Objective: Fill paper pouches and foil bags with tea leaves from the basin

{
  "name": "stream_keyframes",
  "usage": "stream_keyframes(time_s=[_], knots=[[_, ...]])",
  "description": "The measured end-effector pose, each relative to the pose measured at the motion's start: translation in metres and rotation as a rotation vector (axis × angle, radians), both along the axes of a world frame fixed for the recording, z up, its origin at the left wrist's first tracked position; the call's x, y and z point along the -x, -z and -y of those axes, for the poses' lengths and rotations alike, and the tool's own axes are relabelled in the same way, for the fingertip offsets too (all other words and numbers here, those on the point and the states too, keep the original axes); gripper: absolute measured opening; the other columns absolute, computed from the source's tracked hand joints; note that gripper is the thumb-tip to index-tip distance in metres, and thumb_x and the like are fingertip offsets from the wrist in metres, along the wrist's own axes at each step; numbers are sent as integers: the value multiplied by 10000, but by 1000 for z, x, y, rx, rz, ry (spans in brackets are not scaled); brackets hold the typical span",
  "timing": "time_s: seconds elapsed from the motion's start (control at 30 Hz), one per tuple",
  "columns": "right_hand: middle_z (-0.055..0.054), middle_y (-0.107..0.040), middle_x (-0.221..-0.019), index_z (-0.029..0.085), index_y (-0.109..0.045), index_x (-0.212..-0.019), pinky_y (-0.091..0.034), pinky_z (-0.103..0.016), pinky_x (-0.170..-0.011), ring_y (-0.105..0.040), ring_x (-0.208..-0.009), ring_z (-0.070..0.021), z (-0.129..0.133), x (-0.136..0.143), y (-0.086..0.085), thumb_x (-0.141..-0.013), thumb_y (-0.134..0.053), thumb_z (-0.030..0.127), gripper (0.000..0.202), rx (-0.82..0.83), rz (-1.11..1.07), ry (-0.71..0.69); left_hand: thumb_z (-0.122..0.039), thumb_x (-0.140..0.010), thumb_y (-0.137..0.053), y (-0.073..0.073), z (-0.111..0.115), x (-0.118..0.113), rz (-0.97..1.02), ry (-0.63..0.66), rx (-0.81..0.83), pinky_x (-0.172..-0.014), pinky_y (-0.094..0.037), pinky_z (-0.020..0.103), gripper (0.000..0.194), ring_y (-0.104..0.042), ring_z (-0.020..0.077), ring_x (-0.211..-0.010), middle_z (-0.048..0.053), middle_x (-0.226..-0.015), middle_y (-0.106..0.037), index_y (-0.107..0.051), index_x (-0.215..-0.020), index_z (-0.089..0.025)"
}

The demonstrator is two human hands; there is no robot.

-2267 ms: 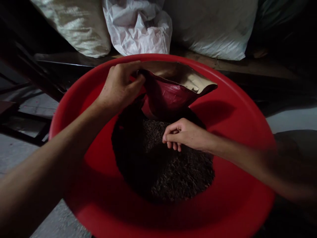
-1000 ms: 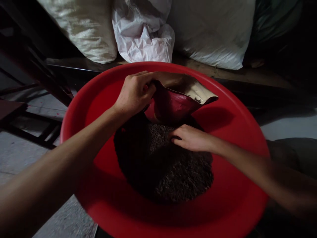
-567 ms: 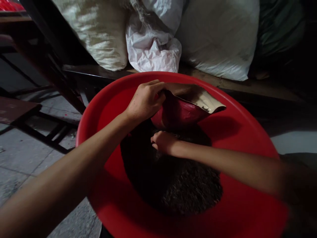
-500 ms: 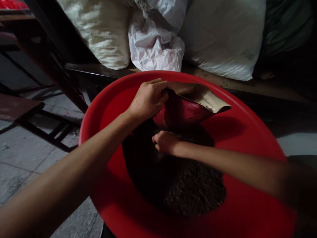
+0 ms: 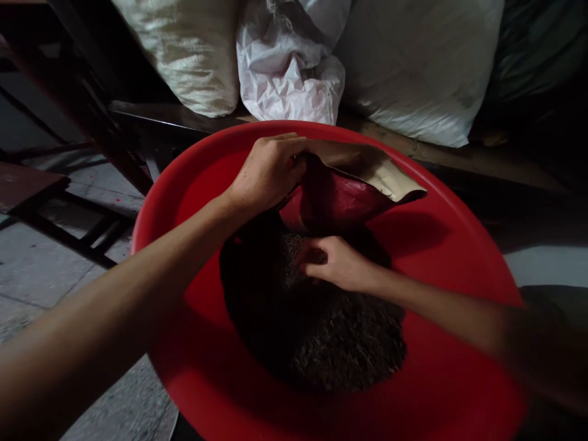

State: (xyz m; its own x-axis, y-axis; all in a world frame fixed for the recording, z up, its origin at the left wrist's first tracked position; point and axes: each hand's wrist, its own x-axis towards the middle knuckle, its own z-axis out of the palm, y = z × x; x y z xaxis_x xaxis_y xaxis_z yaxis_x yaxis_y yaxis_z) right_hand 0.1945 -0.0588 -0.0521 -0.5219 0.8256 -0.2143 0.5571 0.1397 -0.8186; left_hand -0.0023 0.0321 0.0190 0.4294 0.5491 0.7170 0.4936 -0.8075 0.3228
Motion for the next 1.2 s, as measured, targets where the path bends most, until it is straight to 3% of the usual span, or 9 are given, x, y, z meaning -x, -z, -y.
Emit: stream_keyframes(time_s=[0.13,0.33,0.47,0.57,0.67,0.77,0.93,1.0,1.2], knots=[[-34,-780,-899,161,-750,-907,-522,-284,-756,-716,-809,-177,1,-6,-9,-812,-699,90,129,-135,132,-59,-40,-873,-546,0,0,0,-17,-15,40,-804,-556,330,283,-711,199,-896,34,-966,-769,-758,-994,-182],[-173,-680,-1338,172,-678,-1367,-531,-411,-1022,-679,-1210,-320,2,-6,5,-943,-755,374,477,-221,448,-361,-80,-886,-569,0,0,2,-8,-35,35,-847,-575,360,268,-725,217,-933,22,-1002,-778,-761,-1006,-224],[-142,-739,-1122,138,-755,-1201,-560,-328,-829,-734,-977,-248,12,2,-3,-928,-667,88,291,-295,464,-535,-139,-895,-595,1,-3,5,9,-12,35,-842,-592,349,241,-720,209,-915,-13,-991,-788,-761,-992,-286],[-77,-737,-990,161,-779,-1081,-541,-283,-705,-704,-808,-172,17,1,-34,-947,-670,86,188,-501,254,-580,-138,-898,-594,1,-2,5,12,-23,51,-876,-600,346,247,-723,209,-942,-12,-1006,-791,-765,-1014,-274],[-43,-754,-1068,190,-765,-1106,-582,-285,-833,-725,-929,-150,18,-12,-79,-1006,-657,157,151,-843,-25,-288,-119,-902,-559,0,0,4,8,-9,37,-882,-600,363,276,-735,217,-972,15,-1038,-791,-772,-1038,-230],[-38,-761,-1242,233,-771,-1159,-537,-379,-1072,-706,-1188,-196,15,-36,-116,-1019,-642,202,193,-1103,19,123,-148,-917,-561,-1,2,4,-1,17,44,-868,-600,362,271,-732,203,-936,9,-1038,-791,-772,-1064,-233],[-90,-774,-1014,218,-801,-1046,-541,-429,-879,-714,-977,-259,16,-61,-122,-998,-619,215,188,-1301,108,631,-222,-955,-539,0,1,5,10,-9,47,-893,-603,388,260,-733,221,-957,-6,-1085,-795,-765,-1074,-269],[-50,-771,-937,249,-764,-979,-540,-393,-827,-718,-892,-231,22,-54,-109,-985,-599,204,171,-1298,97,514,-227,-944,-561,1,-1,7,-7,-5,23,-872,-608,394,242,-734,218,-937,-11,-1088,-796,-758,-1074,-279],[-70,-781,-801,192,-747,-963,-434,-331,-547,-718,-661,-221,43,-8,-50,-946,-675,290,122,-546,544,-600,-162,-930,-590,1,-2,8,-11,-4,7,-868,-600,389,237,-733,217,-953,-7,-1067,-796,-759,-1066,-258]])
